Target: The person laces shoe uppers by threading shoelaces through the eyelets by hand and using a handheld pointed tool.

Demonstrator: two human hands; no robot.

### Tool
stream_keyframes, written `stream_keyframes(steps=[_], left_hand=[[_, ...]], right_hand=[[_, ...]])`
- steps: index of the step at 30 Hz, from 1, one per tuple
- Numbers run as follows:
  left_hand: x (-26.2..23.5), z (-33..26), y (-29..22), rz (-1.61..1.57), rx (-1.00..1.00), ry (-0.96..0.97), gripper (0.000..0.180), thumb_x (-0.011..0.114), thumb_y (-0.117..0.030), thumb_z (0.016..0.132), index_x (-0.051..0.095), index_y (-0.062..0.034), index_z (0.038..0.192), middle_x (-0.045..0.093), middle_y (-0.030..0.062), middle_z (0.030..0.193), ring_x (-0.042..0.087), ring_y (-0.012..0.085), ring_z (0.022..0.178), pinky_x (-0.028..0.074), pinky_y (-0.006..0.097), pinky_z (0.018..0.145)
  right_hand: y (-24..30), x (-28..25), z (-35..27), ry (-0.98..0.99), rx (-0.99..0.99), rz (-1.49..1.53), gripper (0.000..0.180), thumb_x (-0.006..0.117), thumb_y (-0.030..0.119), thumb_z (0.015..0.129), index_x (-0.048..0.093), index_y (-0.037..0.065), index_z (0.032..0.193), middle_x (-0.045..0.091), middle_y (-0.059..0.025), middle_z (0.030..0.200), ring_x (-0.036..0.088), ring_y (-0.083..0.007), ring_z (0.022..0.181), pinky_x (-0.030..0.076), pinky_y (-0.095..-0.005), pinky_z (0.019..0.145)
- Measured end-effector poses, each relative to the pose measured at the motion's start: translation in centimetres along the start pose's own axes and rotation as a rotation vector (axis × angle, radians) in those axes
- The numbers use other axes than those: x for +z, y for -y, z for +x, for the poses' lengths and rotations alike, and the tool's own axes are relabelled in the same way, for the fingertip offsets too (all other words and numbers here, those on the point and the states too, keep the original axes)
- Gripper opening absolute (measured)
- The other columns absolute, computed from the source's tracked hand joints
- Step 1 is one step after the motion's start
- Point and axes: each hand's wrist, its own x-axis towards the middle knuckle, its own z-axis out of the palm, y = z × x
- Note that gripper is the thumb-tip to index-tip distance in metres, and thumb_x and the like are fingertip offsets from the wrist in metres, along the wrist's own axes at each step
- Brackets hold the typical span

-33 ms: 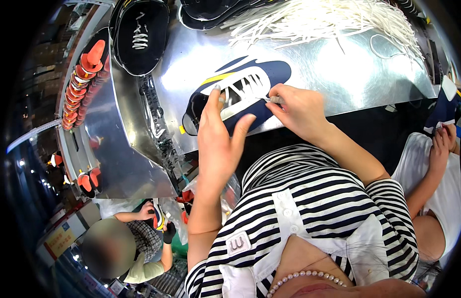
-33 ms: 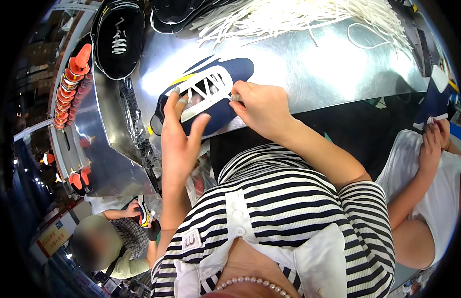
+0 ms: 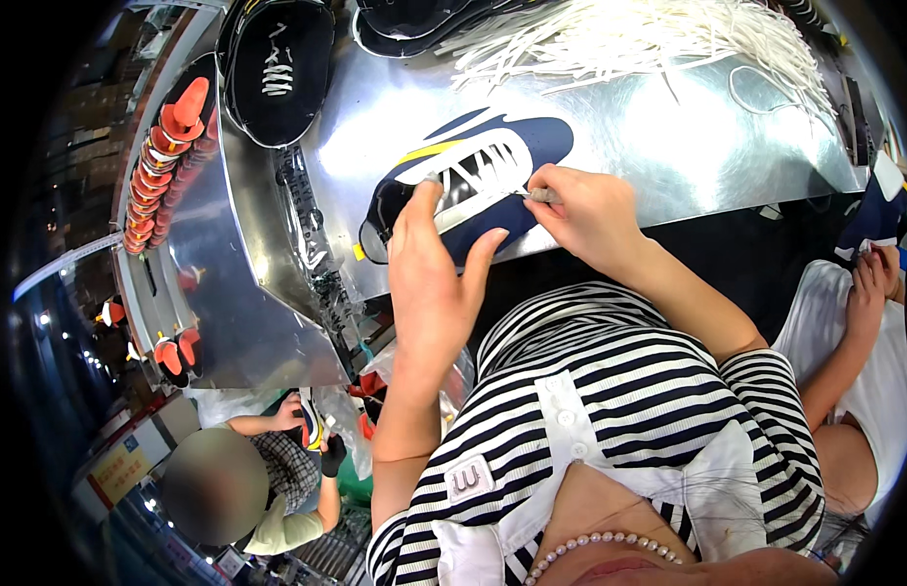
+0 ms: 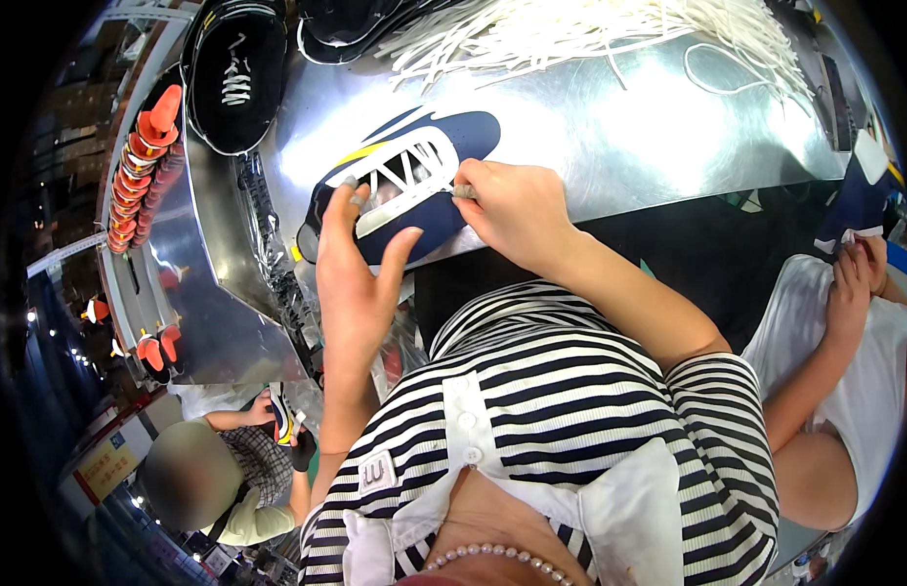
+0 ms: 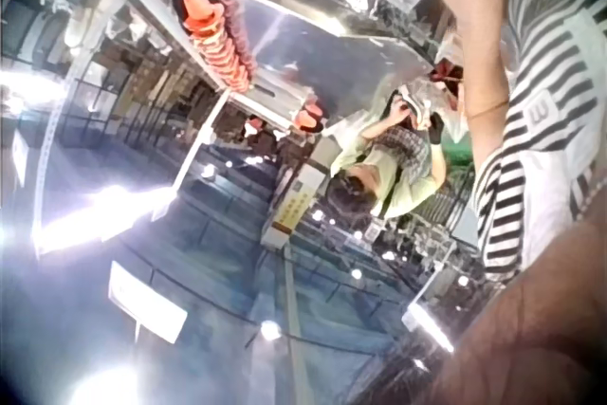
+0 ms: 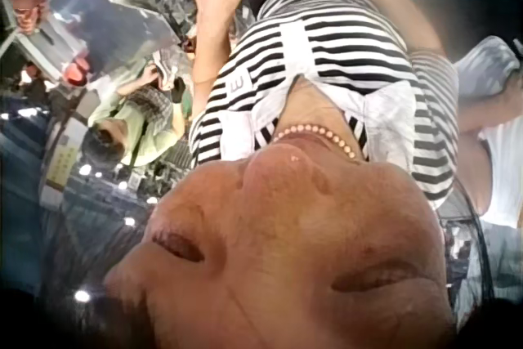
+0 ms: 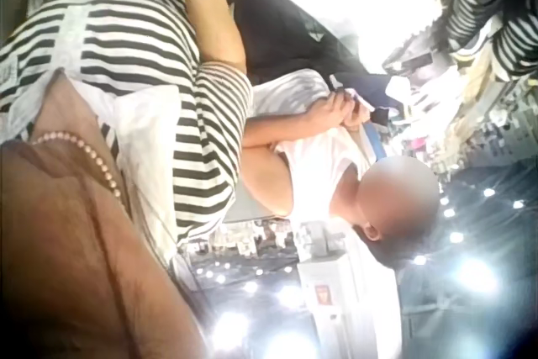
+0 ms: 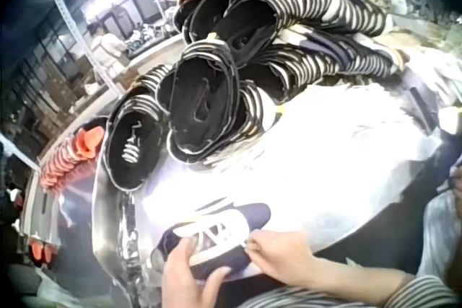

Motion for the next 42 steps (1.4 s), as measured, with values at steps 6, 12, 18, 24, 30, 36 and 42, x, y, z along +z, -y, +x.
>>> stream_keyframes(steps=[6,12,18,24,30,36,42], left_hand=[[2.9,1.3,1.3,0.124,0.12,-0.09,0.026,0.076,-0.009,0.079,0.064,-0.0025,0.101,0.065,0.0118,0.091,0.063,0.0315,0.086,0.047,0.041,0.078],[2.5,2.3,1.9,0.019,0.174,-0.17,0.019,0.071,-0.004,0.081,0.066,-0.0026,0.099,0.058,0.0125,0.085,0.059,0.0321,0.081,0.047,0.042,0.071],[0.5,2.2,-0.1,0.009,0.401,-0.291,0.023,0.073,0.003,0.079,0.065,0.0,0.1,0.059,0.0139,0.083,0.058,0.0315,0.076,0.046,0.04,0.069],[-1.6,1.8,-2.6,-0.035,0.473,-0.365,0.029,0.072,0.008,0.076,0.064,0.0003,0.102,0.059,0.0131,0.085,0.058,0.0293,0.077,0.047,0.038,0.067],[-1.8,2.4,-2.2,-0.112,0.404,-0.342,0.029,0.071,0.006,0.078,0.068,0.0007,0.106,0.053,0.0109,0.077,0.052,0.0277,0.071,0.043,0.038,0.064],[0.0,2.9,-0.1,-0.052,0.29,-0.266,0.025,0.071,0.002,0.079,0.068,-0.0015,0.104,0.051,0.0104,0.078,0.052,0.0286,0.073,0.043,0.039,0.066],[3.1,3.6,1.0,0.137,0.179,0.009,0.021,0.069,-0.011,0.085,0.069,-0.0051,0.106,0.059,0.0143,0.088,0.061,0.0352,0.081,0.048,0.043,0.071]], right_hand=[[-1.1,-1.3,-0.9,-0.059,-0.182,-0.006,0.01,0.069,0.012,0.079,0.063,0.01,0.087,0.066,-0.008,0.072,0.066,-0.0284,0.063,0.05,-0.0396,0.056],[1.1,-4.4,-3.0,0.62,-0.171,0.275,0.015,0.069,0.025,0.085,0.07,0.012,0.091,0.066,-0.0111,0.067,0.066,-0.0304,0.064,0.052,-0.0399,0.062],[0.0,-4.4,0.7,-0.031,-0.043,0.391,0.027,0.069,0.029,0.093,0.073,0.004,0.101,0.066,-0.009,0.068,0.064,-0.0114,0.059,0.048,-0.0281,0.055],[1.2,-4.1,1.9,0.521,-0.03,1.371,0.039,0.064,0.038,0.096,0.073,0.0,0.093,0.051,0.0057,0.06,0.04,-0.0029,0.051,0.03,-0.02,0.048],[5.8,-4.8,0.0,0.792,0.228,2.186,0.026,0.049,0.027,0.104,0.058,0.003,0.109,0.042,0.0056,0.057,0.029,-0.0036,0.044,0.022,-0.0199,0.04],[2.3,-5.6,-5.3,0.49,-0.062,0.692,0.014,0.068,0.011,0.092,0.071,0.001,0.101,0.06,-0.0023,0.072,0.054,-0.0115,0.061,0.046,-0.0244,0.061],[0.0,-4.8,-1.0,0.307,0.265,0.903,0.014,0.07,0.009,0.091,0.072,0.0,0.101,0.063,-0.0027,0.088,0.063,-0.009,0.075,0.05,-0.0223,0.065]])
